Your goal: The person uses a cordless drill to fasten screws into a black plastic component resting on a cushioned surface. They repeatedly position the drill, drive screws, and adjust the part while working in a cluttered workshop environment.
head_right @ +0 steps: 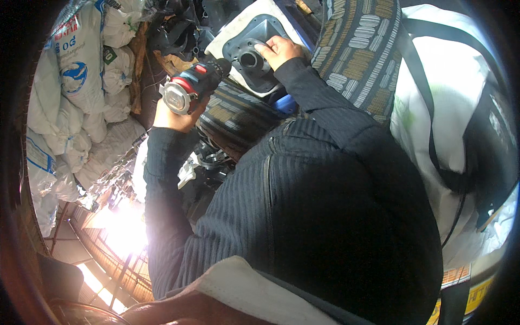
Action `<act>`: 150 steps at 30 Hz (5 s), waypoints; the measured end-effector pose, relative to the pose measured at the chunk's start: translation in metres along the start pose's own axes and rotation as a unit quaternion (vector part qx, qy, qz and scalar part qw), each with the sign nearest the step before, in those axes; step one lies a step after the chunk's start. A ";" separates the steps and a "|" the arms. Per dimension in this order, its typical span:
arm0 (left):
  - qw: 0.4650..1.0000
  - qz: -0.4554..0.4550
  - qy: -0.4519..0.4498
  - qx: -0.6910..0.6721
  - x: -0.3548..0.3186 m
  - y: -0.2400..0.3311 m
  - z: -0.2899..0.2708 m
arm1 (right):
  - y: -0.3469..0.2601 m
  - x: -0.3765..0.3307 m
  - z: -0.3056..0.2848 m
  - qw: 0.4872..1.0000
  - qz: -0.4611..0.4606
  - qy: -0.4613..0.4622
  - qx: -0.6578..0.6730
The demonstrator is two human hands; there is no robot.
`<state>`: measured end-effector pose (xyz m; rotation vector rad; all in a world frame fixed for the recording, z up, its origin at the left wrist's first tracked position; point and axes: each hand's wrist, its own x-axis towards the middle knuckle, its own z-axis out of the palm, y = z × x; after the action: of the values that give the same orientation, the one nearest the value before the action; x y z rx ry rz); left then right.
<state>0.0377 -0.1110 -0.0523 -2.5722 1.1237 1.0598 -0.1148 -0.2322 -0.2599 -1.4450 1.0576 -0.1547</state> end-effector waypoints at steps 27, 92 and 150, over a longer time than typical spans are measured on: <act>0.966 0.088 0.116 -0.213 -0.087 0.006 0.051 | 0.053 0.029 -0.039 0.902 0.044 -0.206 0.377; 0.901 0.083 0.113 -0.411 -0.101 -0.017 0.061 | -0.011 -0.036 -0.050 0.786 0.230 -0.311 0.482; 0.987 0.081 -0.117 0.078 -0.001 0.030 -0.024 | 0.016 -0.002 0.007 0.974 0.068 -0.038 0.213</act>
<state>0.0298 -0.1409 -0.0291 -2.2026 1.3121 1.2182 -0.1198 -0.2227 -0.2741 -0.9826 0.9849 -0.2114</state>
